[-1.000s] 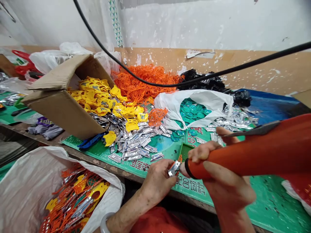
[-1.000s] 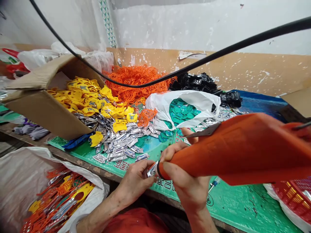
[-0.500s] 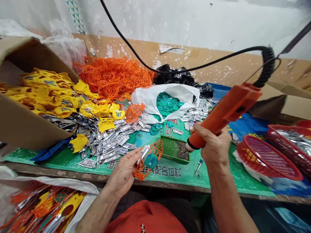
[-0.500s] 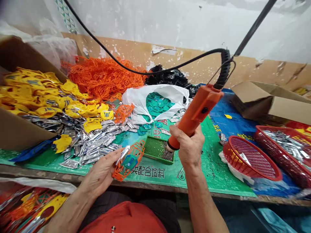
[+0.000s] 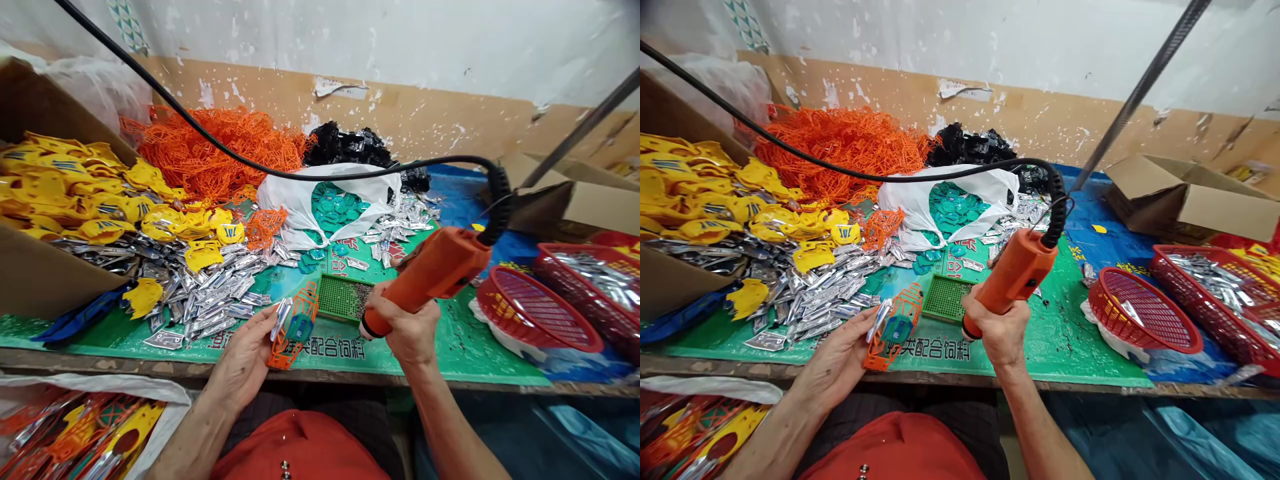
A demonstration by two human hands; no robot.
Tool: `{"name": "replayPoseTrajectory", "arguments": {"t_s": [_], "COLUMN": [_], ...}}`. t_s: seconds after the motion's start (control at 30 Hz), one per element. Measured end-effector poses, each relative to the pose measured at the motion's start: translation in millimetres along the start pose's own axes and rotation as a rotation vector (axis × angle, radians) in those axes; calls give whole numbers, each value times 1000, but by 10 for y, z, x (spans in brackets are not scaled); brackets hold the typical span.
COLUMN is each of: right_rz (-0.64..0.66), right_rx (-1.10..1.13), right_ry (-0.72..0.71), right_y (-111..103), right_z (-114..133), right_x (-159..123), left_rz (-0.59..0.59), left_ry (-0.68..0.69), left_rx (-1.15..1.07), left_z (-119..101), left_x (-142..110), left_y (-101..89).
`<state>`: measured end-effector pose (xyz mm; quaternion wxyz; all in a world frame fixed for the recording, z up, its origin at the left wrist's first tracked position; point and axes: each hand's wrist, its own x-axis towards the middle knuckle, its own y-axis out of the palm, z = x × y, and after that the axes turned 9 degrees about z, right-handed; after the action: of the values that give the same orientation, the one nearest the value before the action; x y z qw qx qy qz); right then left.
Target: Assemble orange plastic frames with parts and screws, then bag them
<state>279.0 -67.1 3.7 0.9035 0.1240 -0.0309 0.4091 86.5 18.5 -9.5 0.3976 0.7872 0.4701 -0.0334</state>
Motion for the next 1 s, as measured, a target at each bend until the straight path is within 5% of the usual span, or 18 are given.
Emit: {"name": "replayPoseTrajectory", "arguments": {"t_s": [0.4,0.6,0.8,1.0], "right_rz": [42,38,126,190], "right_rx": [34,120,185,211], "right_ry": [-14,-55,-21,-49], "right_y": [77,207,414,532], "right_z": [156,402,635,718], "right_x": [-12,107,166,140], "left_rz": [-18,49,345,420], "left_ry": [84,192,312,210], "left_rx": [159,702,1312,1463], "left_z": [48,142,40,-28], "left_x": [1,101,6,-106], "left_y": [-65,-5,266,356]}}
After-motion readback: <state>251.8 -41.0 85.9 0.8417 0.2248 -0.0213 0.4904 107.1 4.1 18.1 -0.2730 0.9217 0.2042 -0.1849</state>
